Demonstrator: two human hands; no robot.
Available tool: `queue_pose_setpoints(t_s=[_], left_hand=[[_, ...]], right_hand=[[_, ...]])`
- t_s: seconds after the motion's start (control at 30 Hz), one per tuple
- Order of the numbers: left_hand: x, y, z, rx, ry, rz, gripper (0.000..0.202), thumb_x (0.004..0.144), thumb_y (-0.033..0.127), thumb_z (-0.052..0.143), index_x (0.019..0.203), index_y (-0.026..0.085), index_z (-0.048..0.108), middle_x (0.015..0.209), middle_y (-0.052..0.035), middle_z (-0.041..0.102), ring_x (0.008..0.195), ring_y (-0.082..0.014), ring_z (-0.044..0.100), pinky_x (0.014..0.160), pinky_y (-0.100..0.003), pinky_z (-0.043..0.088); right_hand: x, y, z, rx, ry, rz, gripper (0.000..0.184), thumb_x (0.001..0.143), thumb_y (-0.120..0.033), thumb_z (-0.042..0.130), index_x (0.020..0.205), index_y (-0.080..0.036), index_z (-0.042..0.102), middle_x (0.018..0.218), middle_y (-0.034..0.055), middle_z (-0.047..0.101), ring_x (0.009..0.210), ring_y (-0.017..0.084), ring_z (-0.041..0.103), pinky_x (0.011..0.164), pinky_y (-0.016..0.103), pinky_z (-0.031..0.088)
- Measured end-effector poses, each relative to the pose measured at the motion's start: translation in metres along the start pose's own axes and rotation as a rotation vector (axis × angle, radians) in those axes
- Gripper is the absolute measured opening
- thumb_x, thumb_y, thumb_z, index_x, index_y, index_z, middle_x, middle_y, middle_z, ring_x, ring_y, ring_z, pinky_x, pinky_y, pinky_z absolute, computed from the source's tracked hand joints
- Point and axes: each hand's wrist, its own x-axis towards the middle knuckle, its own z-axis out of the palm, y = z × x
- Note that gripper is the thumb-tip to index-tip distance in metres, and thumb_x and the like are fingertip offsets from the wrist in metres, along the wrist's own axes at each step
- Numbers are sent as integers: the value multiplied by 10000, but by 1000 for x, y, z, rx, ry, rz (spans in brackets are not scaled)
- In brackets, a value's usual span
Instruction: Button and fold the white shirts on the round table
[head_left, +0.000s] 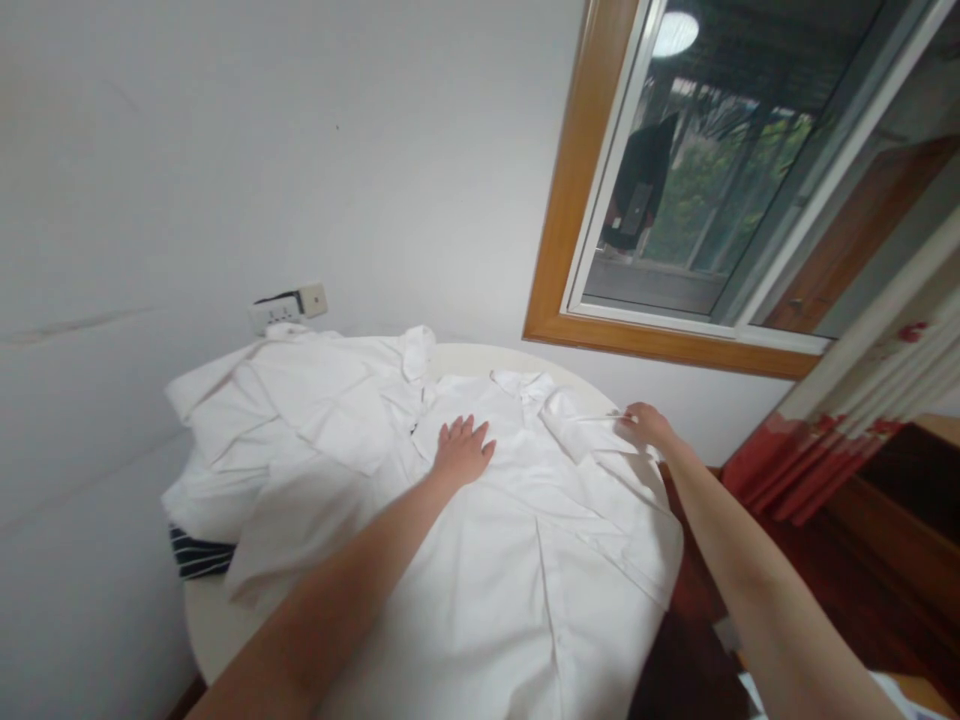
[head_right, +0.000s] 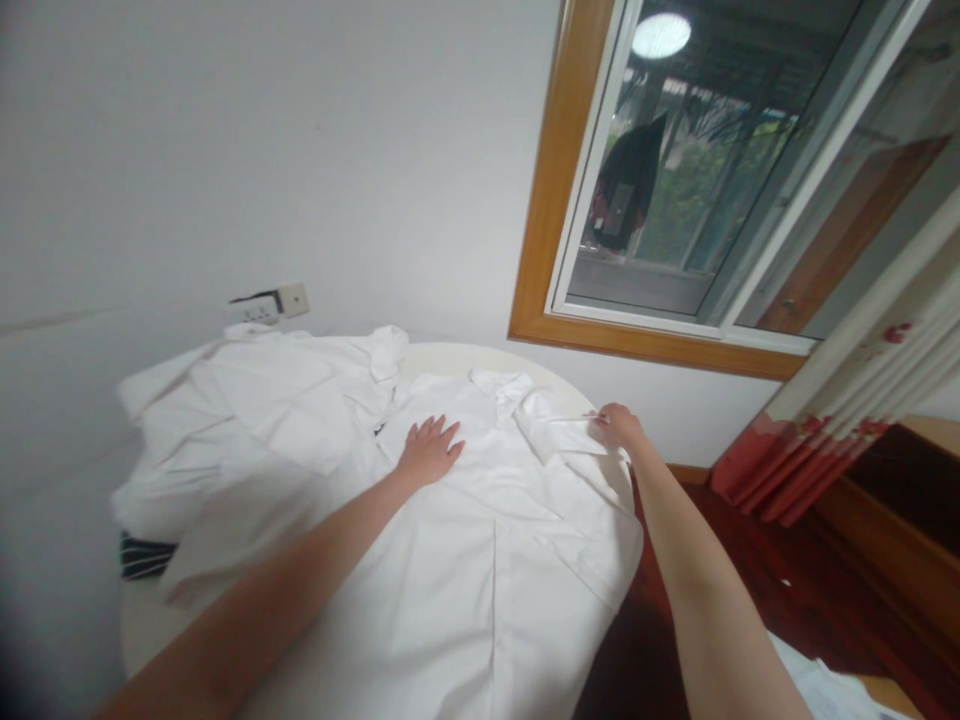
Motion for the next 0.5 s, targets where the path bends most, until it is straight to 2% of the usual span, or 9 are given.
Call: queue_pose_setpoints(t_s=[0.1, 0.17, 0.23, 0.3, 0.37, 0.43, 0.5], left_hand=[[1, -1, 0, -4, 2, 1, 543, 918, 480, 341, 1375, 221, 478, 1473, -147, 387, 1372, -340, 307, 1100, -571, 194], [2, -1, 1, -12, -3, -1, 547, 916, 487, 343, 1378, 226, 474, 1473, -142, 389, 1373, -340, 306, 1102, -573, 189], [3, -2, 2, -19, -7, -1, 551, 913, 491, 349, 1380, 226, 472, 1475, -142, 385, 1372, -347, 303, 1099, -578, 189], [4, -2, 3, -20, -10, -1, 549, 912, 487, 352, 1380, 226, 473, 1477, -145, 381, 1372, -353, 301, 1095, -584, 190], [4, -2, 4, -20, -15, -1, 548, 912, 484, 353, 1379, 225, 474, 1477, -146, 380, 1371, -357, 300, 1092, -588, 193], [4, -2, 4, -25, -19, 1, 544, 911, 485, 358, 1373, 223, 480, 1471, -145, 390, 1369, -359, 302, 1089, -592, 198], [5, -3, 3, -40, -11, 4, 533, 902, 485, 389, 1350, 220, 504, 1455, -139, 416, 1365, -353, 310, 1089, -578, 217]], right_hand=[[-5, 8, -23, 99, -25, -66, 324, 870, -440, 482, 809, -174, 657, 886, 67, 671, 814, 178, 570, 709, 250, 398], [-12, 7, -45, 206, -75, -142, 416, 851, -528, 453, 677, -177, 593, 686, 20, 606, 658, 148, 506, 619, 242, 356], [-23, -4, -69, 366, -97, -222, 473, 829, -590, 433, 624, -177, 536, 604, -11, 531, 597, 127, 450, 577, 237, 324], [-36, -27, -91, 563, -115, -252, 479, 815, -616, 443, 653, -175, 534, 596, -25, 501, 585, 118, 430, 572, 234, 327], [-49, -60, -107, 767, -133, -264, 456, 820, -607, 461, 728, -172, 557, 653, -20, 525, 624, 121, 455, 606, 233, 361], [-61, -100, -112, 923, -232, -293, 421, 823, -584, 491, 832, -174, 585, 749, -5, 568, 683, 128, 490, 661, 239, 397], [-73, -143, -106, 990, -317, -363, 385, 838, -557, 499, 851, -179, 577, 761, -8, 555, 688, 119, 479, 663, 233, 402]])
